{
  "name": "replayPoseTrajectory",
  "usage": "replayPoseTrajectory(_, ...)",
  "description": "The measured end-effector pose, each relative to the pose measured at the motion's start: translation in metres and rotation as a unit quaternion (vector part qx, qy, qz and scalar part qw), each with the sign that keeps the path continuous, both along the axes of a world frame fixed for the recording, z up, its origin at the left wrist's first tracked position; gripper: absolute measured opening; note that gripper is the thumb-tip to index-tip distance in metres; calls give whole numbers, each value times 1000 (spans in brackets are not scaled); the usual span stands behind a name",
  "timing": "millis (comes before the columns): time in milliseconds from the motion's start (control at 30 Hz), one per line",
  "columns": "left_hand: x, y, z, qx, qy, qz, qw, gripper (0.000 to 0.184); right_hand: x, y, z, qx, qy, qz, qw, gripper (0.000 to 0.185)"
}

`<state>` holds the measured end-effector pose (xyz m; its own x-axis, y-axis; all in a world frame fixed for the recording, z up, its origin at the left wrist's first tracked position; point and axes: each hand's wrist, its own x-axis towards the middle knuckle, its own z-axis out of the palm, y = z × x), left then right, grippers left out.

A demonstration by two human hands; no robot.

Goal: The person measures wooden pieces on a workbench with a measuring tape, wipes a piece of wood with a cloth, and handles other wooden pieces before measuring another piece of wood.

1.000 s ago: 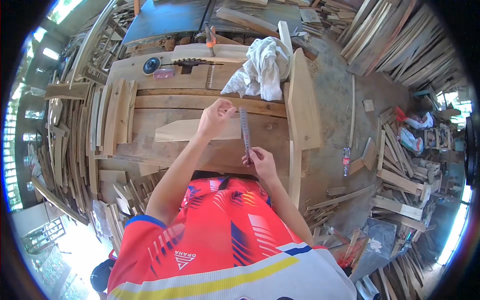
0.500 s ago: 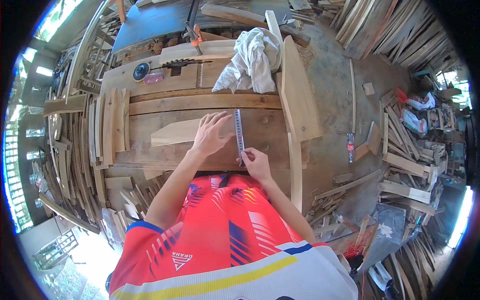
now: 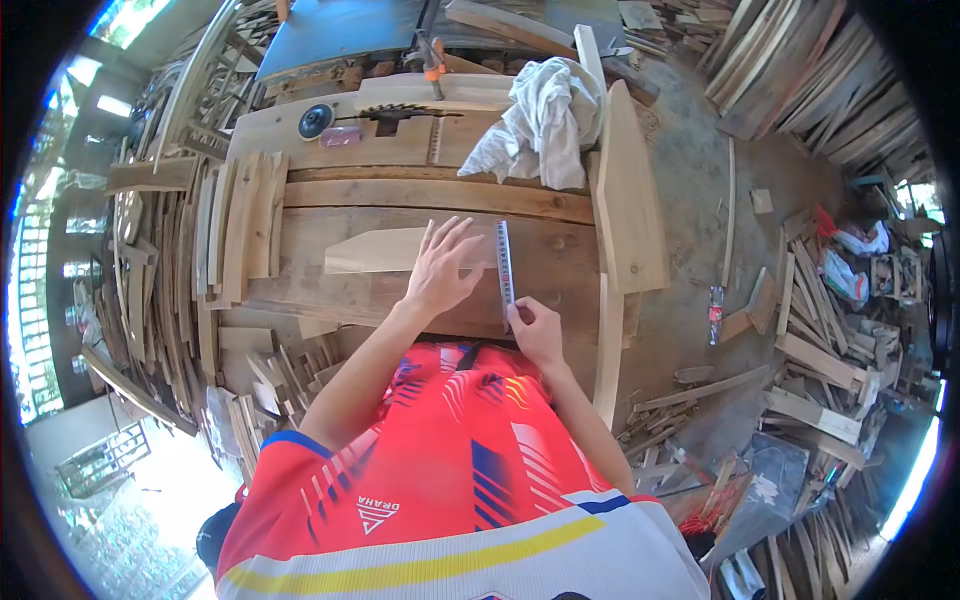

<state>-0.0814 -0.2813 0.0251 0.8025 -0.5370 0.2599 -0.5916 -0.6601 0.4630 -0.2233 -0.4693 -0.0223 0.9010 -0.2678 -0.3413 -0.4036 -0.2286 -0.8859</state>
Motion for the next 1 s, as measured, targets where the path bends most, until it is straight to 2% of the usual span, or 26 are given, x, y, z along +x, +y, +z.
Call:
replayPoseTrajectory(67,-9,10,4,-31,6,17,999,35,5,-1,3,-16,-2,-20,1000,20)
replayPoseTrajectory(167,-25,39,17,-73,33,57,995,29,17,-8,14,-152,-84,-24,984,19)
replayPoseTrajectory(333,-53,90,18,-32,65,131,989,24,33,-16,7,-150,-85,-30,985,19)
replayPoseTrajectory(467,-54,104,10,-58,85,190,976,23,37,-12,10,-134,-66,-2,989,19)
replayPoseTrajectory(567,-62,122,13,-72,219,254,939,22,44,-13,8,-152,-41,28,987,20)
replayPoseTrajectory(600,-65,129,10,-80,184,241,949,19,45,-13,11,-157,-29,38,987,21)
replayPoseTrajectory(700,-74,152,-3,-88,297,285,907,20,45,-12,15,-165,-9,38,986,21)
replayPoseTrajectory(800,-83,196,-30,174,367,283,869,34,46,-7,16,-187,-16,25,982,21)
replayPoseTrajectory(867,-97,235,-63,296,419,211,832,45,47,-4,16,-198,-17,11,980,22)
replayPoseTrajectory(933,-95,250,-58,334,550,139,753,46,48,1,11,-193,-7,-3,981,22)
replayPoseTrajectory(967,-106,275,-97,336,581,102,735,46,50,4,11,-199,-4,-8,980,22)
replayPoseTrajectory(1000,-107,282,-101,298,608,63,733,47,50,6,11,-204,1,-14,979,23)
